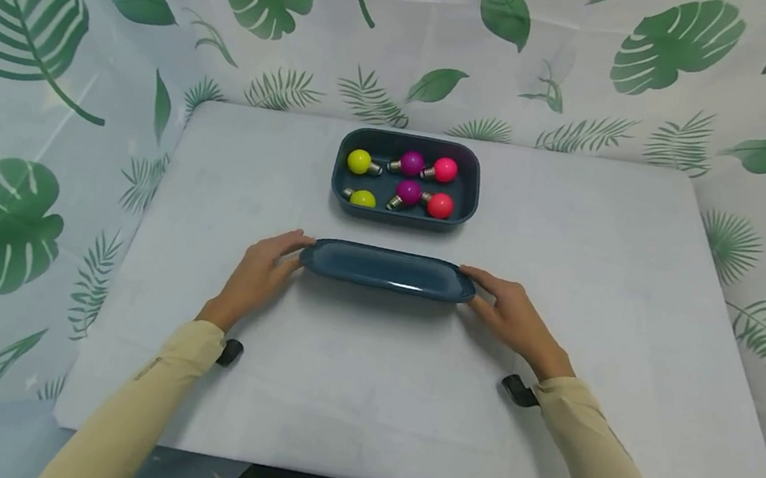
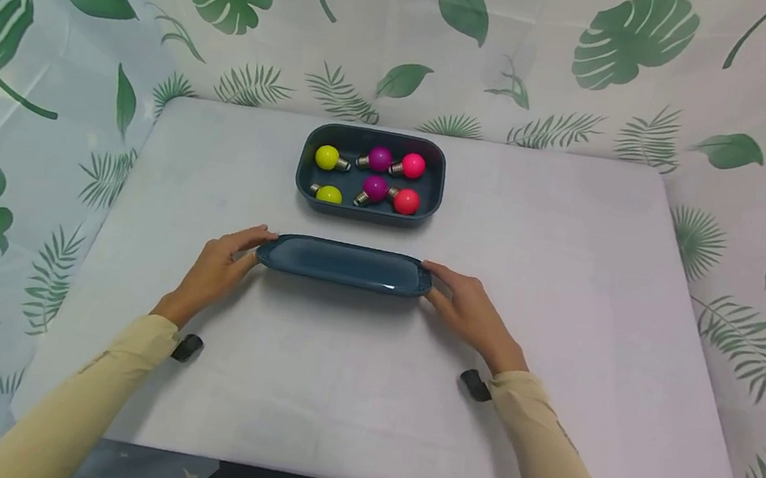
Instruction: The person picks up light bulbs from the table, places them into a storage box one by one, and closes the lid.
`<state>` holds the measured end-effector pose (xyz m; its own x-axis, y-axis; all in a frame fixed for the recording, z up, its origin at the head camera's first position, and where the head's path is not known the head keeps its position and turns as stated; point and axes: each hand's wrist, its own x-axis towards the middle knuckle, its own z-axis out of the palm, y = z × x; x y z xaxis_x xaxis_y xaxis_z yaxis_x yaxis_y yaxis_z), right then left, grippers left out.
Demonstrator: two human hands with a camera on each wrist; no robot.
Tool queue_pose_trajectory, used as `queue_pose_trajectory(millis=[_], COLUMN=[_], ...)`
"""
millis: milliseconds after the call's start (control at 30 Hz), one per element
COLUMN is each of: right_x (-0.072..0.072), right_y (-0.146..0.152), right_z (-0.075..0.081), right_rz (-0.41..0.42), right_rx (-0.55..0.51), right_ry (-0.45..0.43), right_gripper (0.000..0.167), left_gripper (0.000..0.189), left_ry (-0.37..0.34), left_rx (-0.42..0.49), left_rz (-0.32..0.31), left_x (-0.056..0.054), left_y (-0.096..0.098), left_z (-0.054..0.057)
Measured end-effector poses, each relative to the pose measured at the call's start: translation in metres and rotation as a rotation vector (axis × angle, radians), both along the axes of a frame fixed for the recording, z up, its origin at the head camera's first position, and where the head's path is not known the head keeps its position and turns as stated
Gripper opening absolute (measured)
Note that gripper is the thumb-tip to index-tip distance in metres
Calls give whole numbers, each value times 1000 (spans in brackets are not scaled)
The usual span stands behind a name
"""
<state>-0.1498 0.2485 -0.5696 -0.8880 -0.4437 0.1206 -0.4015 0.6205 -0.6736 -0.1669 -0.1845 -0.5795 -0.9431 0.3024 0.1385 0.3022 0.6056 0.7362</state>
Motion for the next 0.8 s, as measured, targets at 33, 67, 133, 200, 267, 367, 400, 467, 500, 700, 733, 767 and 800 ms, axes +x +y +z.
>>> queue_pose_trajectory(millis=[33,67,133,200,267,367,400,467,500,700,733,767,800], right_x=[-1,-1,-4,-8,-13,-24,-28,-38,-44,-83,-90,-96,-103], right_y=[-1,-1,-3,-5,-7,-12,-14,-18,-20,-29,-31,-32,-33], right_z=[-1,-1,0,4,9,20,25,35,40,80,87,94,100], right_rz=[-4,-13,-36,-61,-85,-125,-137,-158,-168,-241,-256,-272,-284], right_rx=[-5,-13,-33,-58,-73,-96,-102,-112,-117,-110,-117,-122,-127], right_ry=[52,108,205,271,298,280,267,243,232,169,152,137,123], right_gripper=[40,35,24,16,10,12,13,17,20,31,32,33,33], left_gripper=[32,29,22,19,22,28,29,30,31,35,35,36,37], left_ry=[43,82,145,182,186,171,163,157,158,139,132,127,121], left_rx=[10,22,47,78,119,180,199,227,234,258,256,250,244], left_rz=[10,15,34,61,94,147,163,190,204,281,288,296,299], left_x=[-2,-3,-7,-11,-16,-27,-31,-41,-47,-82,-88,-93,-98], left_y=[1,3,7,11,16,21,23,26,28,37,39,41,43], left_z=[0,0,2,7,12,23,28,38,43,83,90,96,102])
